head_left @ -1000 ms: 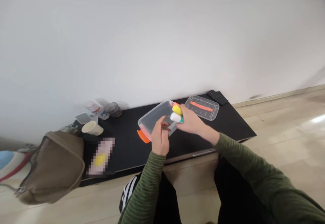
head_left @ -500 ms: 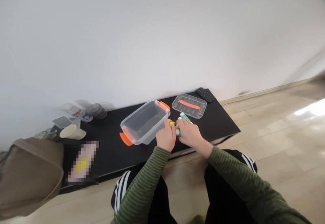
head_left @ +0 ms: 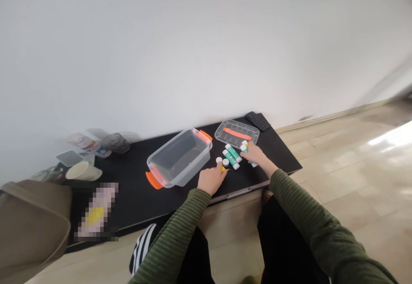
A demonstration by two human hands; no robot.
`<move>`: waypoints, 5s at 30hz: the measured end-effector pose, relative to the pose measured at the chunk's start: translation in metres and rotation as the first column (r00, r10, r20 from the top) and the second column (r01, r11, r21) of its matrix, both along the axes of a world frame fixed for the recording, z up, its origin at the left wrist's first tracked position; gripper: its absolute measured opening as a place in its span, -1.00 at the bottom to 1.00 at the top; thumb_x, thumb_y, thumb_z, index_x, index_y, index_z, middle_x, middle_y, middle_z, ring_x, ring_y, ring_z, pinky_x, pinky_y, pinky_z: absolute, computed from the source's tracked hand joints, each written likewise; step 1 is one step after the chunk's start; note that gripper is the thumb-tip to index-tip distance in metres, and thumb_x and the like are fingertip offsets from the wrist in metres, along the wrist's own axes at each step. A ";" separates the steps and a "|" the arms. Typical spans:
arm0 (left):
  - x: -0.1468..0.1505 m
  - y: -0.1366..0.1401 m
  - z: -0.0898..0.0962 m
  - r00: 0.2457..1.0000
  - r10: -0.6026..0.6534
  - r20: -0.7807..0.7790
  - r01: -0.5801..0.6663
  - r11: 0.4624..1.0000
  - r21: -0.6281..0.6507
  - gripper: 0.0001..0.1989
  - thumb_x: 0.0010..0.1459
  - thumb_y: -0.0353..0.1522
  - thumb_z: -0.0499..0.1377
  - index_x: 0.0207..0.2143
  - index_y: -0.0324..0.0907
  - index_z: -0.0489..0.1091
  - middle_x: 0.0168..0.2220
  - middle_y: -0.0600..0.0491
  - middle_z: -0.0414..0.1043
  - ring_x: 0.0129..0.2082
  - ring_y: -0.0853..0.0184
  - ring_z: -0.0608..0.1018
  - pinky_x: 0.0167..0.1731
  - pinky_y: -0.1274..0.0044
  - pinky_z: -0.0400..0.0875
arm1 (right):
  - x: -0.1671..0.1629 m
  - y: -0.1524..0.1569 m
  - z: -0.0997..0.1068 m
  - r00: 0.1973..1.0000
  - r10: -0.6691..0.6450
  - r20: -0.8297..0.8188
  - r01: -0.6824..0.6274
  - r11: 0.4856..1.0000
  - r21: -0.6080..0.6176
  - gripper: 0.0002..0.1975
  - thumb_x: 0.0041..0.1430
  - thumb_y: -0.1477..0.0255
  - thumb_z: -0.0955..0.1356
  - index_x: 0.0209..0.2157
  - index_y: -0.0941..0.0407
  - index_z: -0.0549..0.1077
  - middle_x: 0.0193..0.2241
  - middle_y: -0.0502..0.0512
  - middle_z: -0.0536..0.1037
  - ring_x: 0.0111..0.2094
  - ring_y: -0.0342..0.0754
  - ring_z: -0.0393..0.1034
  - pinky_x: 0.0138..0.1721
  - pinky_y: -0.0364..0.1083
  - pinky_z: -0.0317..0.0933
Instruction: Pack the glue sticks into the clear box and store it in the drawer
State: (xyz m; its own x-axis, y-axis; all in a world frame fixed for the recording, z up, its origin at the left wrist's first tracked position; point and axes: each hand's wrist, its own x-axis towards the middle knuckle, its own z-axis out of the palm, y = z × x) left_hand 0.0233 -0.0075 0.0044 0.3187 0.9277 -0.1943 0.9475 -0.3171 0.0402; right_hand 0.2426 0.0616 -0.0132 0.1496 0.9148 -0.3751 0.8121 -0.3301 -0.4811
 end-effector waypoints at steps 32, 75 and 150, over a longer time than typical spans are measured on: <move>-0.023 0.012 -0.043 0.925 0.135 0.355 -0.172 0.982 0.074 -0.56 0.12 -0.52 0.18 0.04 -0.20 0.18 0.08 -0.12 0.22 0.04 0.19 0.44 0.04 0.37 0.36 | -0.013 -0.038 0.018 0.921 0.247 0.300 -0.248 0.968 -0.037 -0.54 0.06 0.41 0.42 0.00 0.16 0.29 -0.05 0.28 0.43 -0.14 0.10 0.45 -0.26 -0.09 0.23; -0.023 0.004 0.020 0.578 0.376 0.724 -0.301 0.923 -0.239 -0.29 0.33 -0.04 -0.30 -0.78 -0.14 0.18 -0.73 0.04 0.20 -0.60 0.36 0.35 -0.49 0.52 0.13 | -0.010 -0.043 0.040 0.975 0.116 -0.189 -0.073 0.973 0.221 -0.26 0.33 -0.02 -0.01 -0.64 0.10 0.44 -0.67 0.04 0.43 -0.53 -0.12 0.33 -0.40 -0.16 0.10; -0.015 0.023 -0.025 0.652 0.239 0.720 -0.210 0.969 -0.131 -0.69 0.13 -0.47 0.13 -0.06 -0.16 0.44 -0.13 -0.02 0.50 -0.22 0.32 0.53 -0.07 0.43 0.39 | 0.006 -0.027 0.026 0.965 0.187 0.184 -0.219 0.961 0.170 -0.72 0.21 0.25 0.29 -0.26 0.11 0.57 -0.29 0.17 0.61 -0.22 0.03 0.48 -0.31 -0.14 0.16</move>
State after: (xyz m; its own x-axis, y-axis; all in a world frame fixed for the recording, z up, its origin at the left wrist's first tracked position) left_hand 0.0084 0.0156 -0.0209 0.1540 0.9878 -0.0241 0.6550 -0.0838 0.7509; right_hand 0.2482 0.0345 0.0131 -0.0013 0.9837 -0.1797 0.9257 -0.0667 -0.3723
